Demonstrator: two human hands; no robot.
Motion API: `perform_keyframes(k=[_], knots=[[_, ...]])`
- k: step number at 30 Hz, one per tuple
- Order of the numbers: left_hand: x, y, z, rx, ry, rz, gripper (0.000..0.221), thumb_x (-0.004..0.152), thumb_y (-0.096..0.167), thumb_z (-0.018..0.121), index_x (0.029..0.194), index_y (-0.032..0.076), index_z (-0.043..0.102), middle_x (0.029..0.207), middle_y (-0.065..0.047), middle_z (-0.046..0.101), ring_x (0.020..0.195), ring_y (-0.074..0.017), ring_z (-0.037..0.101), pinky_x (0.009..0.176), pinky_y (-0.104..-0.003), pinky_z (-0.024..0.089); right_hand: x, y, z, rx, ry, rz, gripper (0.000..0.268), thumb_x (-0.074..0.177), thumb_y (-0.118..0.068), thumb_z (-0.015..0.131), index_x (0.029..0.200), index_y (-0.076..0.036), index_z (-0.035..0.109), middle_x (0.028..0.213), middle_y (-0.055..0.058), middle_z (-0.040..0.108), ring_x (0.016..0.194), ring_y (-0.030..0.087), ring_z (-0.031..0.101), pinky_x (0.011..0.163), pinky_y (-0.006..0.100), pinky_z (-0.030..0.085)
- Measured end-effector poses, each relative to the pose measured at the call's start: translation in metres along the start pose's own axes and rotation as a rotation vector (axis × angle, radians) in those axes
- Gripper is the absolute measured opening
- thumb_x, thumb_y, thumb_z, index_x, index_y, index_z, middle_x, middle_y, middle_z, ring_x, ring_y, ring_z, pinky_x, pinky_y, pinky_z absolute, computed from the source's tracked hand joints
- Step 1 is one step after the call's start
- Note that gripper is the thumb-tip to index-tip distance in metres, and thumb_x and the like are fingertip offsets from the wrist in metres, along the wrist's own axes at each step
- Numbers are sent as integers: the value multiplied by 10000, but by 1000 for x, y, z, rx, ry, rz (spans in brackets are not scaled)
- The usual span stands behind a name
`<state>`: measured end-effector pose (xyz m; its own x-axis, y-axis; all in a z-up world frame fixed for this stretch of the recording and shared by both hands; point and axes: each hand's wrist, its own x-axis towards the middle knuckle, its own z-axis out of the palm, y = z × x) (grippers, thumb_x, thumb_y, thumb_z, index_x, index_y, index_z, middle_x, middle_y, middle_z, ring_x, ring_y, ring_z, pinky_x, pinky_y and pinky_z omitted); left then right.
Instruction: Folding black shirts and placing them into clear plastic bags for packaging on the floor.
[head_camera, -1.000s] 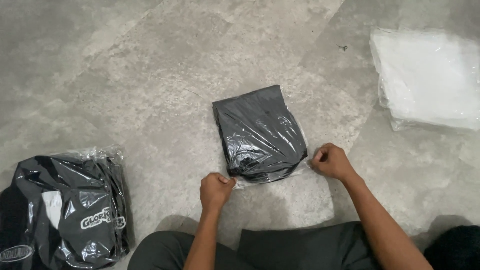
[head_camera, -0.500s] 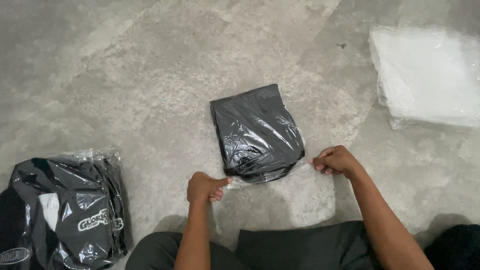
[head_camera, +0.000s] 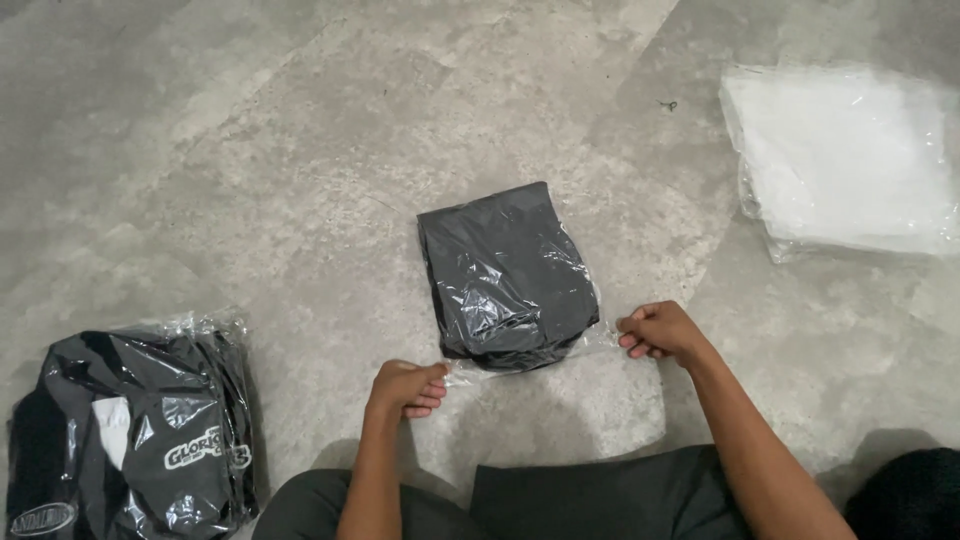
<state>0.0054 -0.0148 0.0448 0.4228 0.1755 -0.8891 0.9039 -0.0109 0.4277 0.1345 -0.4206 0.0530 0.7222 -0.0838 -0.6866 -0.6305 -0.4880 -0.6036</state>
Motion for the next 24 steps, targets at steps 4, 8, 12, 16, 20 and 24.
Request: perform_keyframes(k=[4,8,12,16,20,24], knots=[[-5,-3,9,-90,69,0,537,848,487,738,1033,-12,805,939,-234,816,834,-380,811,731,-510,681,25,13,-3,-52,125,-94,196,820,-211,804,723,-46,762,638,181,743,493,266,718,404,314,479],[-28,-3,47,196,571,534,415,959,505,566,1147,143,639,1093,-164,663,1079,-405,667,839,-523,559,9,3,20,-305,341,-796,184,1028,-303,683,1081,-133,725,931,67,707,876,259,676,782,381,468],[-10,-3,90,742,521,1363,619,1004,476,571,1512,142,452,1472,-202,443,1444,-443,375,1180,-680,262,3,-13,61,-655,165,-1407,787,874,-765,586,1468,-254,506,1571,44,479,1505,281,374,1211,485,211],[38,9,94,1130,770,1475,873,966,748,387,1693,300,204,1731,-103,208,1603,-440,127,1257,-668,94,13,-27,77,-818,52,-1464,882,885,-796,496,1564,-241,407,1710,92,317,1593,324,211,1265,569,42],[58,16,90,1201,679,1470,875,972,783,306,1707,329,165,1784,-68,96,1611,-463,27,1254,-705,35,31,-22,88,-911,54,-1496,882,896,-759,481,1625,-279,354,1749,85,248,1612,317,194,1262,586,40],[56,19,89,1070,640,1523,866,957,739,423,1694,316,257,1771,-61,186,1610,-443,93,1253,-694,43,34,-21,91,-903,81,-1490,903,853,-777,521,1598,-284,396,1750,71,262,1616,291,207,1282,569,32]])
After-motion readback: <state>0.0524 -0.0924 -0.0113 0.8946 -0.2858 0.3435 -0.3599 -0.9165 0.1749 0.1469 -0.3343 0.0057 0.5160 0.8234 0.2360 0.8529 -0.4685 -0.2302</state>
